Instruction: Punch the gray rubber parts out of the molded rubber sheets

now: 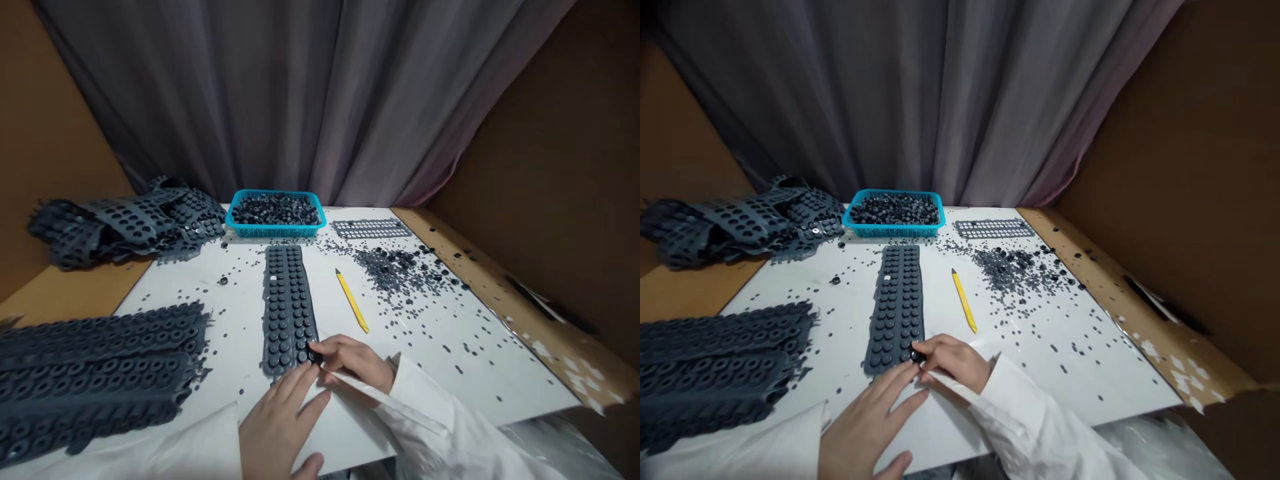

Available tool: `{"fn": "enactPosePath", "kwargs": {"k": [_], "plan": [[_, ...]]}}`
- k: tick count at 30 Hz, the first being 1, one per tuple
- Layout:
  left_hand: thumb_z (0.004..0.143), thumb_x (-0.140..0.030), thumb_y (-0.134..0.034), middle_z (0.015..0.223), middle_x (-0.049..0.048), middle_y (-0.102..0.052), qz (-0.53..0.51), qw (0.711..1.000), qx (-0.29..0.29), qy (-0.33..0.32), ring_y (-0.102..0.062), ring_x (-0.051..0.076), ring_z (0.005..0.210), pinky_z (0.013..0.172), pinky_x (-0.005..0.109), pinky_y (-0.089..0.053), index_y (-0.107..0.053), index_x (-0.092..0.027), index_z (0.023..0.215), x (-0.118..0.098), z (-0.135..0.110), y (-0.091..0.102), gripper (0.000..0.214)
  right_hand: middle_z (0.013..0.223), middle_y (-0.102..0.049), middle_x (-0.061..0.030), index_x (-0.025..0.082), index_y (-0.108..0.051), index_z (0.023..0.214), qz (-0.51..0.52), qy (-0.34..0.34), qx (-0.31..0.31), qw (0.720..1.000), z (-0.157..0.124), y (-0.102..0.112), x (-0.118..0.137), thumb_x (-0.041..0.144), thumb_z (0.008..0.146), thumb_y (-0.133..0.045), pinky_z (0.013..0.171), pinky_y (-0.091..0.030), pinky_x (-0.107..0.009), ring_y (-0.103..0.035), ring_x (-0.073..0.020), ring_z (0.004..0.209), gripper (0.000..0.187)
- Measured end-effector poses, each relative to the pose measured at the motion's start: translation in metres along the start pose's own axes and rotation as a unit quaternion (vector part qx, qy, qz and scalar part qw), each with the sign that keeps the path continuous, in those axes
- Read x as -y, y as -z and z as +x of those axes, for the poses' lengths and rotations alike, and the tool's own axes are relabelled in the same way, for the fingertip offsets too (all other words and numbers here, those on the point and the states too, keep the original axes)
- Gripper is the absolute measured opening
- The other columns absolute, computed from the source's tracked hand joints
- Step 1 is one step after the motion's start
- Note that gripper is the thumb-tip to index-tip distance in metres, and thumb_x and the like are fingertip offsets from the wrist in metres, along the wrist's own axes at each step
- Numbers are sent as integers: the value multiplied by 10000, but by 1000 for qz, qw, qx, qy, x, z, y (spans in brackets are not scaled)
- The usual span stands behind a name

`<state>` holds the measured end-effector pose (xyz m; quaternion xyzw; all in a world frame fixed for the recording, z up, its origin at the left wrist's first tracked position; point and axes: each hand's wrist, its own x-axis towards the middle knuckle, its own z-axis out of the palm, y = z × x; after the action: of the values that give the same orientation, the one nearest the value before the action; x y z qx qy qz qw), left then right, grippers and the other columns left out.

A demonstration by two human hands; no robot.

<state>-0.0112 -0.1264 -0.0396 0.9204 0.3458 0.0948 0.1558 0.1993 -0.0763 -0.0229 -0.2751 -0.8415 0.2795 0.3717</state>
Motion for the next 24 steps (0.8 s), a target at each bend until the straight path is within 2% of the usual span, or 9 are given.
{"fn": "enactPosePath", "kwargs": {"k": [5, 9, 12, 15, 18, 22, 24], "plan": [[590, -269, -634, 1424, 92, -354, -2, 1000, 18, 7, -361, 338, 1250, 960, 456, -403, -409, -266, 1302, 2, 1, -6, 747, 1075, -657, -141, 159, -595, 809, 8, 15, 3, 1000, 2, 1, 0, 254, 849, -558, 780, -530, -279, -610, -163, 935, 110], [597, -269, -624, 1438, 93, -330, 6, 1000, 0, 3, -367, 338, 1247, 974, 457, -389, -385, -263, 1320, 3, 0, -8, 761, 1073, -655, -133, 159, -589, 811, -26, 27, 21, 999, 3, 2, -3, 247, 855, -550, 774, -532, -267, -611, -156, 927, 105], [612, -273, -621, 1432, 101, -340, 5, 1000, 7, -10, -365, 330, 1253, 985, 451, -381, -382, -254, 1324, 3, 0, -3, 751, 1072, -656, -124, 155, -591, 809, -114, 89, 26, 989, 3, 1, -4, 232, 859, -547, 790, -534, -259, -601, -161, 945, 101], [620, -283, -624, 1420, 119, -357, -3, 1000, 24, -18, -367, 329, 1256, 984, 445, -383, -392, -240, 1319, 4, 2, 2, 738, 1062, -658, -150, 138, -581, 782, -215, 173, 21, 961, 5, -1, -5, 170, 846, -557, 810, -539, -289, -588, -193, 972, 76], [620, -294, -626, 1411, 127, -369, -13, 1000, 7, -16, -369, 339, 1252, 987, 458, -375, -395, -234, 1322, 3, 2, 2, 741, 1063, -654, -166, 147, -554, 752, -265, 207, 25, 941, 6, -3, -5, 135, 843, -551, 779, -551, -312, -584, -208, 986, 92], [628, -285, -620, 1425, 98, -351, -22, 1000, 3, -2, -347, 325, 1268, 1001, 447, -357, -418, -256, 1306, 0, 0, 4, 708, 1109, -640, -155, 178, -513, 722, -299, 198, 18, 933, 8, -1, -11, 97, 845, -526, 675, -558, -300, -605, -192, 926, 148], [623, -273, -618, 1430, 85, -346, -23, 1000, 5, 6, -342, 316, 1271, 1003, 444, -353, -435, -262, 1289, -1, 0, 5, 690, 1121, -636, -154, 181, -519, 747, -280, 166, -4, 946, 10, 1, -14, 94, 852, -510, 666, -556, -294, -615, -186, 897, 136]]}}
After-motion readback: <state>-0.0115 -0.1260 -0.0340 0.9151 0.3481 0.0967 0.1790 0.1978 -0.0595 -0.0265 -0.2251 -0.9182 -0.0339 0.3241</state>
